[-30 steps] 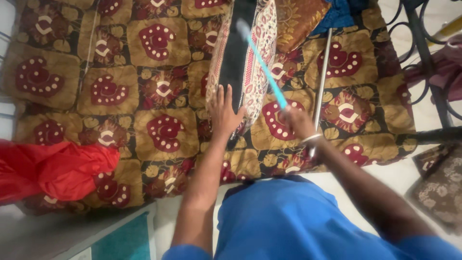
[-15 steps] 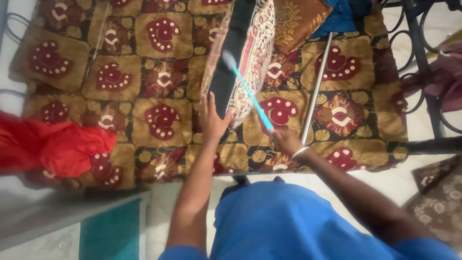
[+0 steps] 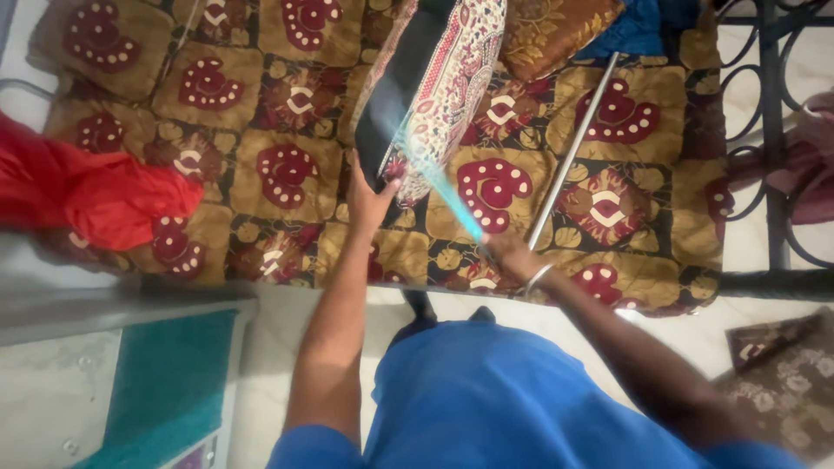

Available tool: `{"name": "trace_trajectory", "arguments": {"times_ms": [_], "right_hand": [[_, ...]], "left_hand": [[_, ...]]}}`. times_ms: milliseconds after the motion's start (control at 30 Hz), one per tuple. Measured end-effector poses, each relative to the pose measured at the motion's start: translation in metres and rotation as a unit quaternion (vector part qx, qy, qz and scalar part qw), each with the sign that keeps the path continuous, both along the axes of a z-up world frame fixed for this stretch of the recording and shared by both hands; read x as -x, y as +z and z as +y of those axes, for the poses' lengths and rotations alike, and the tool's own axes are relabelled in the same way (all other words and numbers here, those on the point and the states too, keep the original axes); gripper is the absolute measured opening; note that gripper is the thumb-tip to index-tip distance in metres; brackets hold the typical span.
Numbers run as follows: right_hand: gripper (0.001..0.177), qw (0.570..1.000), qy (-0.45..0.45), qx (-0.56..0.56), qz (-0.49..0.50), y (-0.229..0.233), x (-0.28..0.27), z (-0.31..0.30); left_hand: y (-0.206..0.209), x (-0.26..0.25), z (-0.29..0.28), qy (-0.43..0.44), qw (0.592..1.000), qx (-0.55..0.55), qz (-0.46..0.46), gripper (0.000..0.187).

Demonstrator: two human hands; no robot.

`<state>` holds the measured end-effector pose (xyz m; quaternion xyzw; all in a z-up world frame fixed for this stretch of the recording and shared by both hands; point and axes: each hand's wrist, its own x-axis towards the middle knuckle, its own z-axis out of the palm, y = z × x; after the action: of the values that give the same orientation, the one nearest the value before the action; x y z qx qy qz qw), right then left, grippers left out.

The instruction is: The person uses a long-handled brush to repeatedly hit and sweep a decorative pillow on a bed. They flip the pillow over and continue brushing both sides. The person then removes a purple pillowcase from the pillow and places it on the bed.

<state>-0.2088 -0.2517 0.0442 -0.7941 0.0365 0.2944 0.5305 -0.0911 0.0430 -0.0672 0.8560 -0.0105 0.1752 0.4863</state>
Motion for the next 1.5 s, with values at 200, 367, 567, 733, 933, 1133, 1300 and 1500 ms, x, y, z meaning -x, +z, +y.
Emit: {"name": "trace_trajectory", "arguments": {"times_ms": [200, 367, 567, 733, 933, 1133, 1300, 1500], "right_hand": [[0.046, 0.988, -0.109, -0.090, -0.058, 0.049, -0.017, -0.047], [0.045, 0.913, -0.061, -0.282, -0.288, 0.054, -0.039, -0.072], [0.053, 0.978, 0.090, 0.173, -0.068, -0.027, -0.024, -0.010], [0.049, 0.986, -0.078, -0.048, -0.141, 0.006, -0.032, -0.037], [0.047, 0.911, -0.147, -0.194, -0.332, 0.040, -0.069, -0.063], [0.043, 0.988, -0.040, 0.130, -0.068, -0.068, -0.069, -0.016], [0.046, 0.973, -0.218, -0.054, -0.048, -0.075, -0.058, -0.018], [0.031, 0.942, -0.294, -0.088, -0.138, 0.018, -0.078, -0.020]], "left_hand": [[-0.031, -0.007, 0.002, 0.025, 0.993, -0.035, 0.113, 0.074], [-0.031, -0.016, -0.006, 0.068, 0.995, -0.033, 0.062, 0.062], [0.006, -0.014, -0.001, 0.037, 0.998, 0.002, 0.058, 0.055], [0.030, -0.013, -0.001, 0.024, 1.000, -0.004, 0.003, 0.070], [0.030, -0.036, -0.008, 0.042, 0.994, -0.005, 0.099, 0.089], [0.019, -0.047, -0.001, -0.020, 0.993, 0.119, 0.015, 0.109], [0.028, -0.062, 0.004, -0.026, 0.982, -0.039, -0.185, 0.099], [0.034, -0.089, 0.000, 0.014, 0.998, 0.018, 0.050, 0.053]]}}
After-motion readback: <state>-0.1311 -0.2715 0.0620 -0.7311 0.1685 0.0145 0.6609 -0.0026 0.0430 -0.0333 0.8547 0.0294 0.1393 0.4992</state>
